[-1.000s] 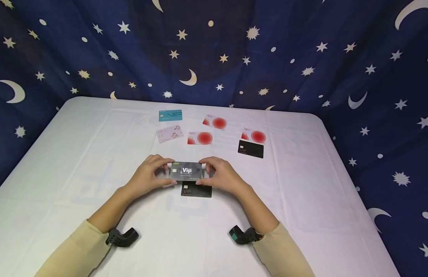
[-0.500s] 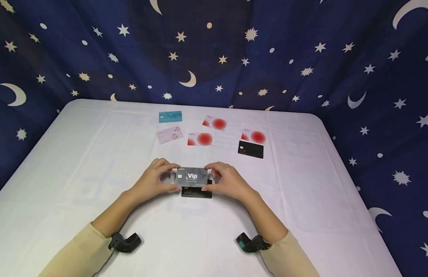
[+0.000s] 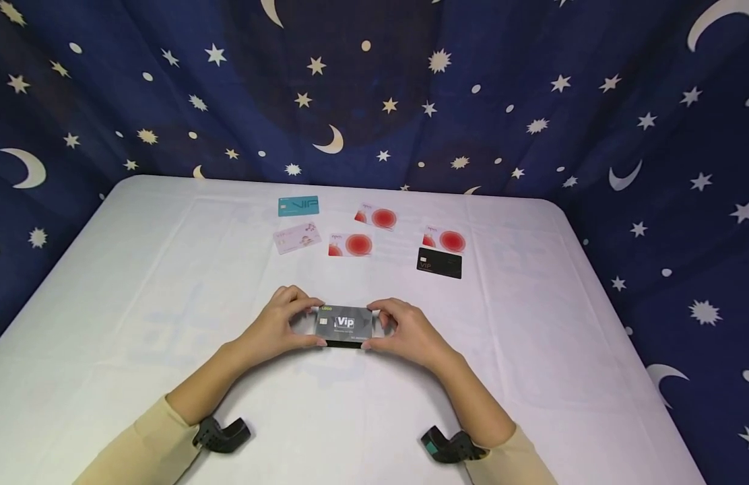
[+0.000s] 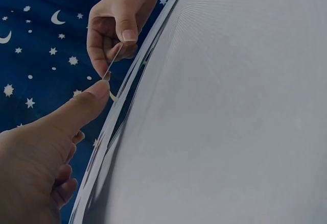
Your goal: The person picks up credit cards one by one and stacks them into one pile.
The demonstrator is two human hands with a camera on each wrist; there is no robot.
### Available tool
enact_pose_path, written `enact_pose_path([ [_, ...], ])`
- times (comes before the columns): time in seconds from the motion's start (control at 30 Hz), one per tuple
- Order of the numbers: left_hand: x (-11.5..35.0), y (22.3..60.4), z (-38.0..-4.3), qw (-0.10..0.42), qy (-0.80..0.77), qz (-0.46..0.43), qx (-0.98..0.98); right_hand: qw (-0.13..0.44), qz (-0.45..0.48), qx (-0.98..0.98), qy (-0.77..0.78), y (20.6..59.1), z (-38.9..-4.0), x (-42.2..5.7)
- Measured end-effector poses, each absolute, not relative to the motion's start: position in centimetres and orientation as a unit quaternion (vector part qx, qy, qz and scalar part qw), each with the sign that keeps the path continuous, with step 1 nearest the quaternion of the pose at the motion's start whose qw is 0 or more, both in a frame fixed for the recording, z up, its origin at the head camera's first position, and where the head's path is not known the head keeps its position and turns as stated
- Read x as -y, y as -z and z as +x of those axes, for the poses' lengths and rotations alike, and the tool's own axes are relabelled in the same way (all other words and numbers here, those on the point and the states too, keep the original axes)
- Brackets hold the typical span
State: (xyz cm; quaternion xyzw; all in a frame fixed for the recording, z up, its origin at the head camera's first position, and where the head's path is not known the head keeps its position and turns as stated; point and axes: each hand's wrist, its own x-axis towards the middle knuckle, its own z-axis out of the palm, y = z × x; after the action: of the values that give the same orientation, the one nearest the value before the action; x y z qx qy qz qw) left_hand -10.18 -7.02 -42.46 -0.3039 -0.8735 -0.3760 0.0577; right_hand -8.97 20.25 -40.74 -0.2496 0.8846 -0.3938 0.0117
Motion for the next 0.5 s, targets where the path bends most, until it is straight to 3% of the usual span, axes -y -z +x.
enact_pose_path([
  [0.5, 6.86, 43.20, -10.43, 0.060, 0.349, -0.323, 0.878, 0.051, -0.232, -0.888, 0.393, 41.09, -8.97, -20.31],
])
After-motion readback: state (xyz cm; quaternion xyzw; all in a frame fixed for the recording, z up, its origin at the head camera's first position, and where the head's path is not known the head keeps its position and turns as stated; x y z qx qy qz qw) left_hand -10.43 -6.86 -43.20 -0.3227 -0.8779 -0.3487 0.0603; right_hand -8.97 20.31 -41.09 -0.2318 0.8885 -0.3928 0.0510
